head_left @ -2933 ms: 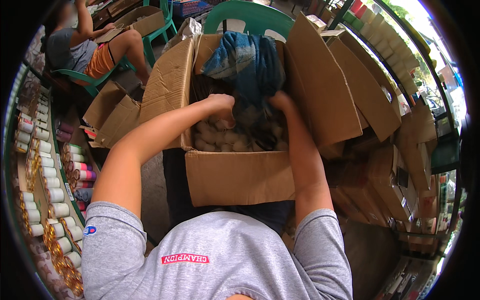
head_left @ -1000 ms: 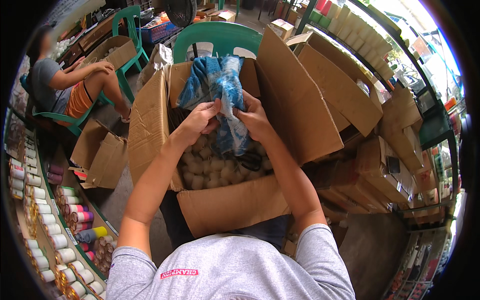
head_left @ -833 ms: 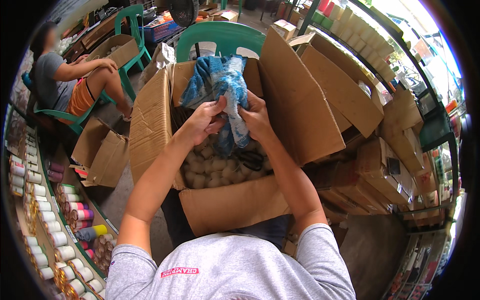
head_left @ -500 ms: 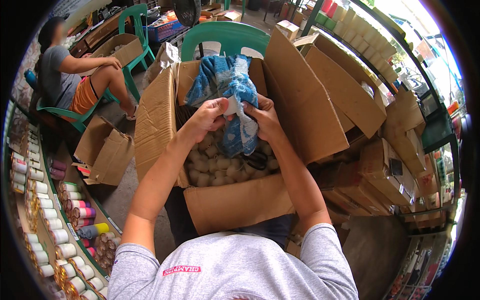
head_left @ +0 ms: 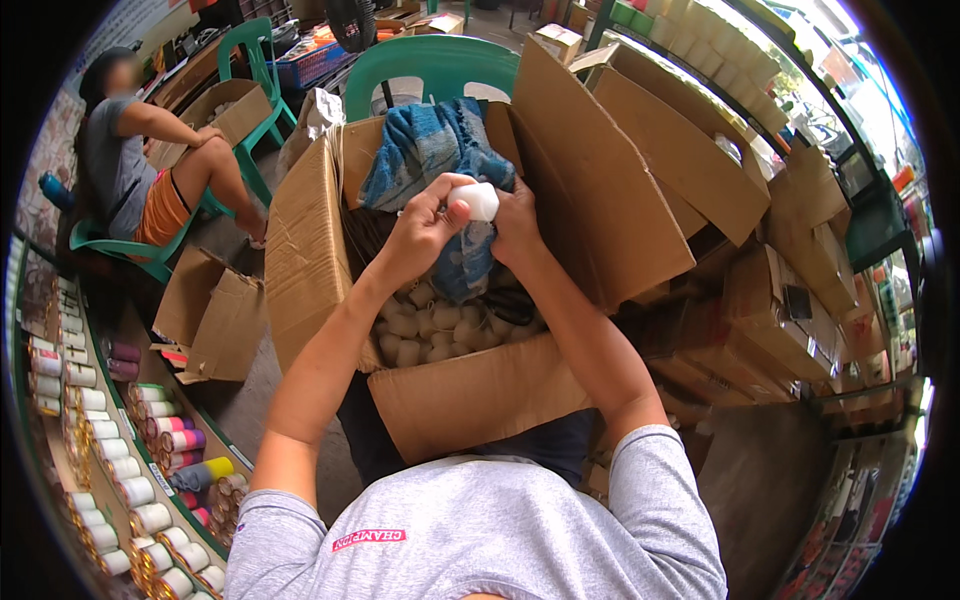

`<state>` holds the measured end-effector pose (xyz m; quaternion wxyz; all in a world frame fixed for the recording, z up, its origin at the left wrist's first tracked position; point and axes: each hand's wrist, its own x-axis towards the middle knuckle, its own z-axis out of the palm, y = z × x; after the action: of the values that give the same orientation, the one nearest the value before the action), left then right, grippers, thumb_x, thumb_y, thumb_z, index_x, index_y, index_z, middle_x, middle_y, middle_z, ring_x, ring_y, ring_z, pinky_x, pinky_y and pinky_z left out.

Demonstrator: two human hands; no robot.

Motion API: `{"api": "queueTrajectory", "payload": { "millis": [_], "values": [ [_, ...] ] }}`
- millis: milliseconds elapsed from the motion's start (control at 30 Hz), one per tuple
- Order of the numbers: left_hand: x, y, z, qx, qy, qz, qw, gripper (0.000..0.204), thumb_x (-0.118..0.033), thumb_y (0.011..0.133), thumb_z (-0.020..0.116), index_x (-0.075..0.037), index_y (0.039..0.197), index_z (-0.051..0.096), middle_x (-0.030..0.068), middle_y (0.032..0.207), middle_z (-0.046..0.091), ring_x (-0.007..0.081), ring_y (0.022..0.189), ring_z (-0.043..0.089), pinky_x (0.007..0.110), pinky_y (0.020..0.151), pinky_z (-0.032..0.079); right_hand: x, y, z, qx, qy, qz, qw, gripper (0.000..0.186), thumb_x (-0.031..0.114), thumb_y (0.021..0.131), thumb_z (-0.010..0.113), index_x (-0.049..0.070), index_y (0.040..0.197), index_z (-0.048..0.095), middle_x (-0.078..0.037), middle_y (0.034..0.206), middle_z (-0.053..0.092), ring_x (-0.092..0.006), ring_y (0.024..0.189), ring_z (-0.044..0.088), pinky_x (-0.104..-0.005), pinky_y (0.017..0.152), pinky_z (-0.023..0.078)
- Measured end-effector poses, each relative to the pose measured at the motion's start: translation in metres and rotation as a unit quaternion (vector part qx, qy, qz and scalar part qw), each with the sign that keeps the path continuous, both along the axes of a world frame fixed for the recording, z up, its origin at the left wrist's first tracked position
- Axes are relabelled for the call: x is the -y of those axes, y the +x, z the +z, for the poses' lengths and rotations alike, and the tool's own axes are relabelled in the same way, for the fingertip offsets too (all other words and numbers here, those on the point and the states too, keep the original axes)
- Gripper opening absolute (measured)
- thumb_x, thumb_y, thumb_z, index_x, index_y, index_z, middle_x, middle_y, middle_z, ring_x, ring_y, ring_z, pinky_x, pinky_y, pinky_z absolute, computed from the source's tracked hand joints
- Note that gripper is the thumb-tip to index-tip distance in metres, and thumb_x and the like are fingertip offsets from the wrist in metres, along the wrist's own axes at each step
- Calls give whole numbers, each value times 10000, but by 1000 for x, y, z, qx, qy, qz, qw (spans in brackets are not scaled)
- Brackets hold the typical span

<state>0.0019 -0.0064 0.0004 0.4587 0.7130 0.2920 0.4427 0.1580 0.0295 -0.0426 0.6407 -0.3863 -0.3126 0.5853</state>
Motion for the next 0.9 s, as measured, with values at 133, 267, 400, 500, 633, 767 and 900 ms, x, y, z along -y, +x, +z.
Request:
{"api": "queueTrajectory", "payload": {
  "millis": [133,267,400,500,633,767,900],
  "values": [
    [-13,-19,-3,102,-145,-34,984,455,-477,1008,438,-75,1165,582,-6,856,585,2,503,323,165,440,242,7,26,5,-275,-16,208,939,175,79,903,563,66,1072,607,-94,878,668,-229,732,671,-367,668,566],
    [-20,-21,-14,98,-223,-44,969,560,-570,990,383,-60,1134,566,-5,812,555,17,485,330,172,413,222,25,6,27,-120,60,200,970,183,115,934,575,34,1095,608,-88,836,672,-175,648,653,-323,628,564],
    [-20,-16,-13,140,-352,-72,923,535,-568,996,371,-70,1051,560,-2,784,529,33,487,348,189,407,229,28,6,21,1,139,186,973,122,76,917,622,29,1029,624,7,797,650,4,524,509,-162,445,449],
    [-17,-14,-13,139,-389,-85,907,501,-553,1005,370,-87,1020,553,-9,764,503,44,518,362,193,433,247,31,6,21,24,157,149,976,107,22,922,564,32,1010,624,12,802,636,-4,540,511,-171,452,439],
    [-13,-9,-22,81,-322,-99,938,490,-528,1013,373,-86,1113,560,-26,761,489,35,609,401,160,485,267,23,-1,15,46,195,72,977,163,-47,905,500,18,990,623,-8,852,634,-46,691,555,-226,601,467],
    [-1,-3,-19,-2,-219,-26,975,516,-549,1006,369,-78,1102,554,-30,750,453,45,625,361,184,512,256,28,-6,17,60,141,25,988,194,-73,880,473,3,978,622,-26,868,629,-76,767,555,-256,680,459],
    [-4,-3,-10,92,-224,-132,961,511,-518,1032,301,-73,1039,552,-29,701,426,52,594,338,203,498,252,9,17,0,221,118,11,968,214,-22,855,545,-4,1057,610,-57,903,650,-103,781,589,-251,694,483]
  ]
}}
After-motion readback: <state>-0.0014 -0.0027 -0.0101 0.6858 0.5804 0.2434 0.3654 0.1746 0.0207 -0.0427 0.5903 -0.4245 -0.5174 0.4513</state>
